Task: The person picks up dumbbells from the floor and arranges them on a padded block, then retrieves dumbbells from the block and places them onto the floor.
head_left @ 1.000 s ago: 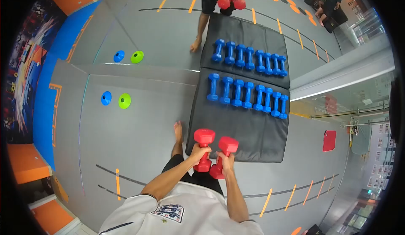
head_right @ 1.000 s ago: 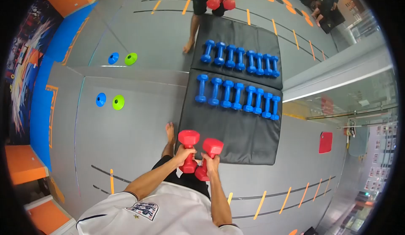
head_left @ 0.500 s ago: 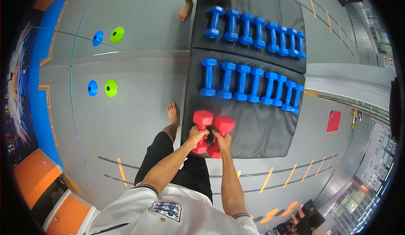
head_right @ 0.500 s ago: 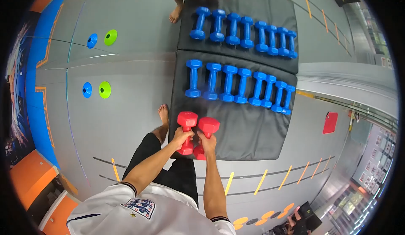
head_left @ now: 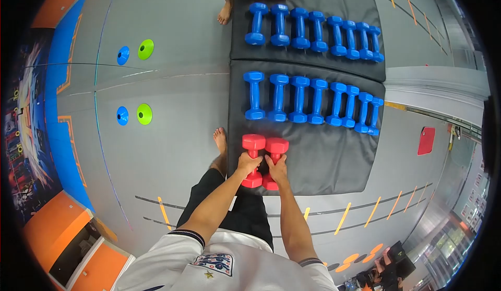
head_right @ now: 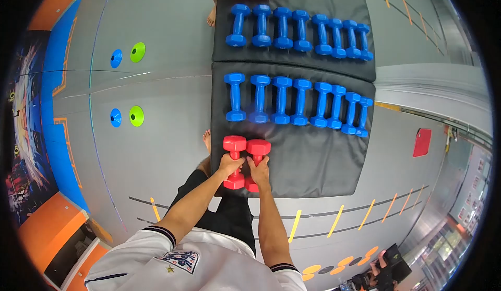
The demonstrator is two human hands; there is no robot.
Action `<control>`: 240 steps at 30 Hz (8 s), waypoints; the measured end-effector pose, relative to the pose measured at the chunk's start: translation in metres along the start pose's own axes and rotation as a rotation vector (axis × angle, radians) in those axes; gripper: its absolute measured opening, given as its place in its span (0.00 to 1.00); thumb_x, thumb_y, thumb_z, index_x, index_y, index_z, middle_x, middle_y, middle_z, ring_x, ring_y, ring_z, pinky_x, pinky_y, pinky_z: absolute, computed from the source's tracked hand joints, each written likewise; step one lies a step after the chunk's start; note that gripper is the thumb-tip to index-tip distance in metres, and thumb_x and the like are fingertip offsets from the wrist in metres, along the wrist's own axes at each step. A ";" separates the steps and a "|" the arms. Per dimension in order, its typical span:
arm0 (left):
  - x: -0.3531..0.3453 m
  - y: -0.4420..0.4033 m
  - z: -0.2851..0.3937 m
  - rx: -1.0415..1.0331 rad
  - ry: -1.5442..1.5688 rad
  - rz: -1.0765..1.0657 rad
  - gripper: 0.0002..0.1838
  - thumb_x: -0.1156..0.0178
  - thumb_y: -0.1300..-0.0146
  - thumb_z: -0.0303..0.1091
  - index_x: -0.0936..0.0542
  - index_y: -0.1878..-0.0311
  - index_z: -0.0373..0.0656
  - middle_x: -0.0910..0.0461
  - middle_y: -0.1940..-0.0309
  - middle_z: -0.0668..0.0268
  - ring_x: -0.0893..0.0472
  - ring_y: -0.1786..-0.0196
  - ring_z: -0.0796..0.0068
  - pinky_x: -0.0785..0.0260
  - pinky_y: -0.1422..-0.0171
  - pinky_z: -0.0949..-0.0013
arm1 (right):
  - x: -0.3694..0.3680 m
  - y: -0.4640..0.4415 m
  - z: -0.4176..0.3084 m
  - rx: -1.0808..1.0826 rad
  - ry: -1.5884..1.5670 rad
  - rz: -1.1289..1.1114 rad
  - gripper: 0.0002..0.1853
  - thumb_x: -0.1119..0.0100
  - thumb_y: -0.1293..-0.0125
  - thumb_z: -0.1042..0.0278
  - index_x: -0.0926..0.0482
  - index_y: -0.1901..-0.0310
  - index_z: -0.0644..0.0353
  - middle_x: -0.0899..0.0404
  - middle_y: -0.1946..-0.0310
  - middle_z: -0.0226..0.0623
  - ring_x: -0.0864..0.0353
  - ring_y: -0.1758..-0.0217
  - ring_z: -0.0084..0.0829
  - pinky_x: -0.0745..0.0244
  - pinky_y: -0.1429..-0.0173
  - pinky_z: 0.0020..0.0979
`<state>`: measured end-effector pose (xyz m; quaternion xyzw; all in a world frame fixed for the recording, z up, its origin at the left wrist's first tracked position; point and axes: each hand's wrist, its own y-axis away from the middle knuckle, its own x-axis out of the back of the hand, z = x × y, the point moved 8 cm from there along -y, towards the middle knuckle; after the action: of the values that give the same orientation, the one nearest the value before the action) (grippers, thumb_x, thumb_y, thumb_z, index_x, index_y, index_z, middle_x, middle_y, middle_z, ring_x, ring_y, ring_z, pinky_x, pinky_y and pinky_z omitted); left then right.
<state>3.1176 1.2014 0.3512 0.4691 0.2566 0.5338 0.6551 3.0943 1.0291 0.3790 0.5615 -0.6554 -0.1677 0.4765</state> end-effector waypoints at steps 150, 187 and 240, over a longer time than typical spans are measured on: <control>-1.168 1.580 -1.860 -0.292 -1.387 -2.136 0.35 0.41 0.29 0.36 0.42 0.23 0.42 0.37 0.26 0.56 0.35 0.25 0.61 0.41 0.24 0.57 | 0.077 1.852 2.026 0.208 -1.459 1.950 0.44 0.45 0.28 0.48 0.55 0.21 0.58 0.37 0.30 0.57 0.28 0.32 0.51 0.29 0.34 0.46; -1.453 1.612 -2.174 -0.634 -0.672 -1.002 0.27 0.38 0.36 0.22 0.29 0.32 0.40 0.26 0.36 0.58 0.23 0.36 0.66 0.27 0.36 0.64 | 0.262 1.998 2.653 -0.118 -0.949 1.048 0.38 0.34 0.35 0.62 0.39 0.25 0.55 0.31 0.30 0.47 0.33 0.27 0.42 0.37 0.29 0.48; -1.501 1.021 -2.388 -0.197 -0.306 -0.028 0.45 0.27 0.45 0.43 0.36 0.27 0.39 0.29 0.35 0.50 0.25 0.35 0.57 0.30 0.33 0.60 | 0.256 1.265 2.875 -0.074 0.333 0.113 0.36 0.36 0.38 0.66 0.36 0.29 0.61 0.34 0.30 0.54 0.34 0.27 0.52 0.35 0.26 0.46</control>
<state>0.2031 0.5937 -0.0113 0.4746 0.1069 0.4697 0.7367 0.0495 0.2901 0.0372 0.5260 -0.5913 -0.0693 0.6073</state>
